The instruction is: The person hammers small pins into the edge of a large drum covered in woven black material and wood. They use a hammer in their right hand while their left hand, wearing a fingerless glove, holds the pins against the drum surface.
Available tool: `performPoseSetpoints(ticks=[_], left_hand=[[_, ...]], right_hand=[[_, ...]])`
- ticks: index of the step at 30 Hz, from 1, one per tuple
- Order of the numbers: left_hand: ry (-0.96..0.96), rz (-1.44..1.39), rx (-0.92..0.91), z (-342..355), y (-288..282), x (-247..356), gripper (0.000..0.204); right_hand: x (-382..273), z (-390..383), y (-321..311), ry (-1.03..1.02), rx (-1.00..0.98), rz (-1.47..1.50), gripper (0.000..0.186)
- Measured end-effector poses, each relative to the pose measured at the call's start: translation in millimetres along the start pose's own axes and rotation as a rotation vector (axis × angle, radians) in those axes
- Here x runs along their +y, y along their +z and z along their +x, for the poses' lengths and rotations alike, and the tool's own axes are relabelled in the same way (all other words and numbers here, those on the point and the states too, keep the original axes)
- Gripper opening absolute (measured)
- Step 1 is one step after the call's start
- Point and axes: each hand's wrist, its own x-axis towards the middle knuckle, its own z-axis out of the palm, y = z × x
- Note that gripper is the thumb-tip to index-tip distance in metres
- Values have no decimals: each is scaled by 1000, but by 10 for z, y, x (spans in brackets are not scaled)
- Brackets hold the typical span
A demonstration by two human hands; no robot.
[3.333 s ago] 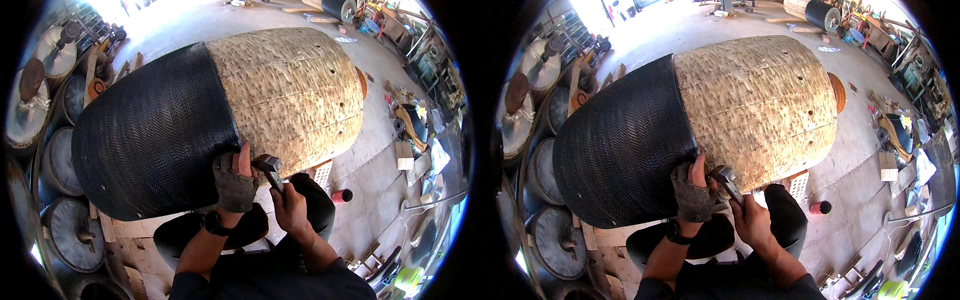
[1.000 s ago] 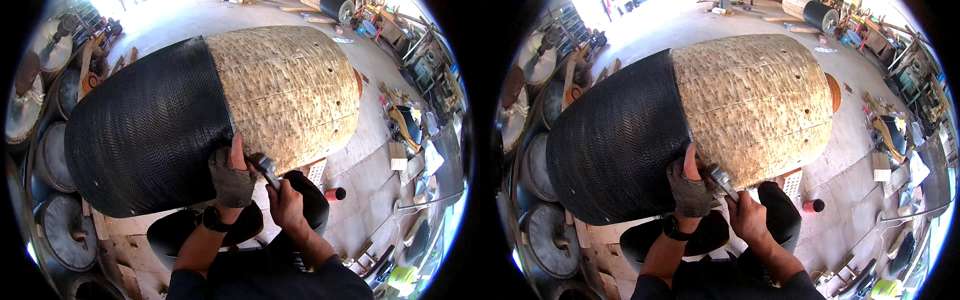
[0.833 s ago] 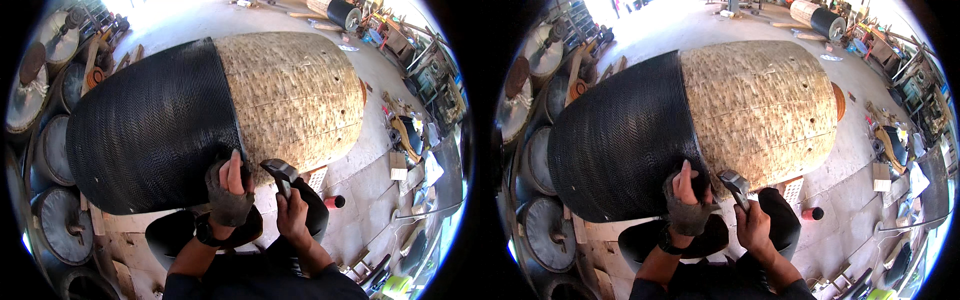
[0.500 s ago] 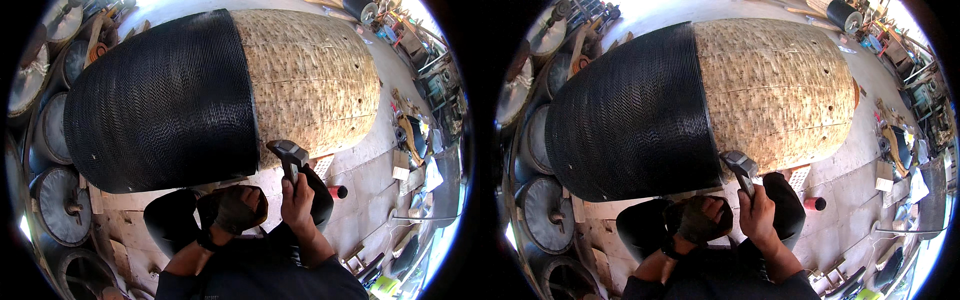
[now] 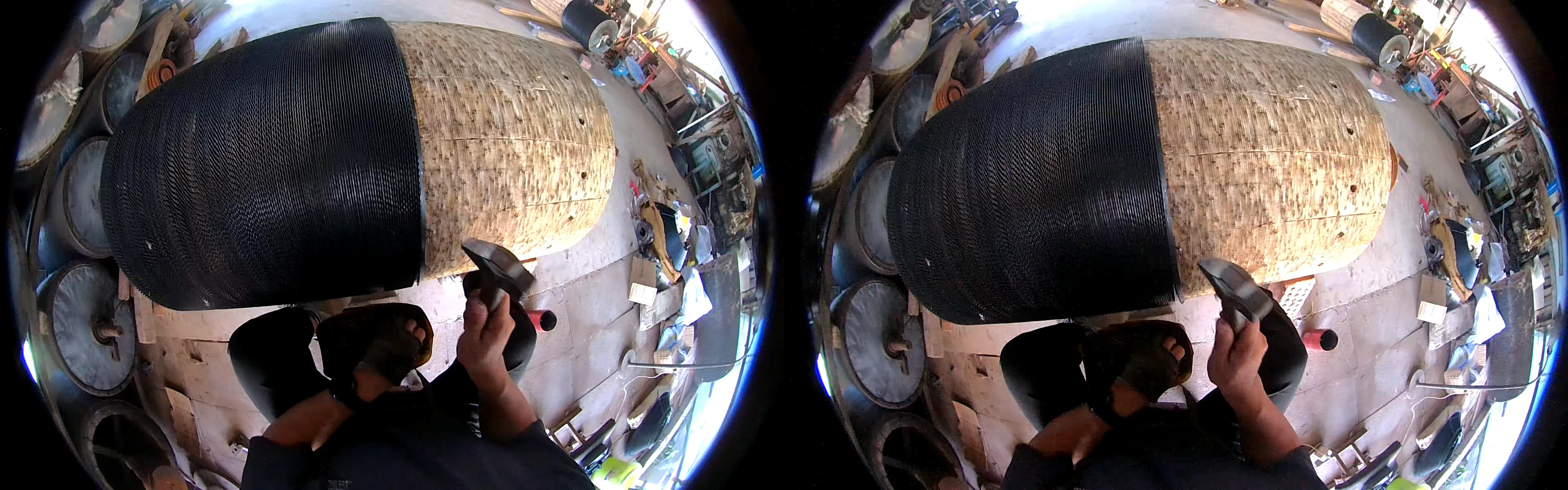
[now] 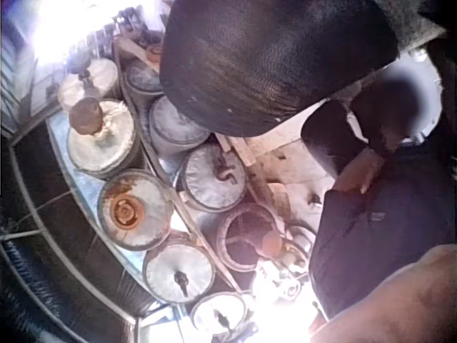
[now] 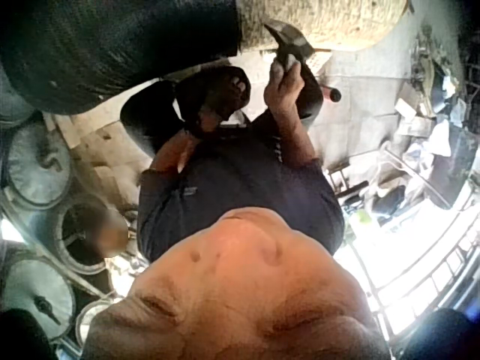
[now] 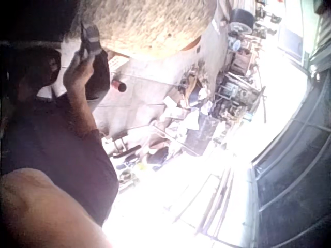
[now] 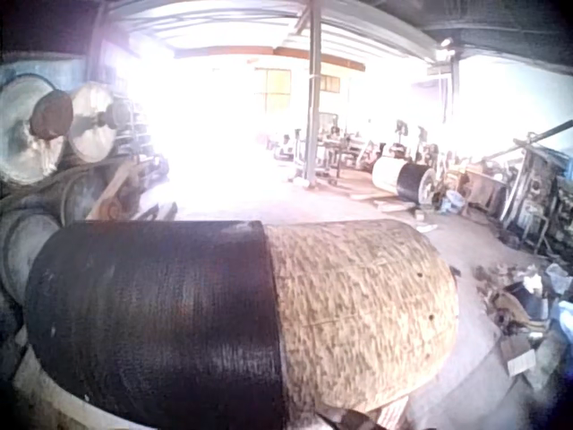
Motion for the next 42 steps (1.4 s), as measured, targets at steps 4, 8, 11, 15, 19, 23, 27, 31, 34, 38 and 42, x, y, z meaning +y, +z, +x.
performPoseSetpoints(ticks=[4, 8, 11, 15, 19, 23, 27, 31, 34, 38, 42], left_hand=[[26, 120, 22, -48, 141, -25, 33], [14, 69, -24, -11, -113, 55, 34], [-23, 114, -5, -49, -73, 35, 33], [-13, 92, 11, -2, -119, 34, 29], [-34, 86, 17, 29, -139, 46, 26], [-69, 117, 45, -101, -157, 57, 24], [-172, -46, 29, -34, -238, 74, 20], [-179, -103, 31, -75, -280, 54, 19], [-107, -134, 206, -35, -384, -56, 22], [9, -183, 684, 223, -1013, -312, 26], [92, -98, 938, 637, -1493, -810, 33]], right_hand=[[-16, 33, 55, 3, -65, -90, 21], [59, -40, 53, -68, 25, -1, 18], [-93, 132, 102, 124, -203, -205, 16], [-124, -41, -22, -103, 16, 80, 17], [51, 30, 70, -236, 53, 26, 14], [-72, -21, 104, 58, -159, -81, 11], [-81, -129, -4, -253, 132, 235, 32], [40, 66, 64, -229, -77, -276, 38], [-66, 68, 132, 32, -136, -136, 13], [-275, -135, -93, -222, 97, 165, 22], [29, 26, 34, -209, 100, 56, 21]])
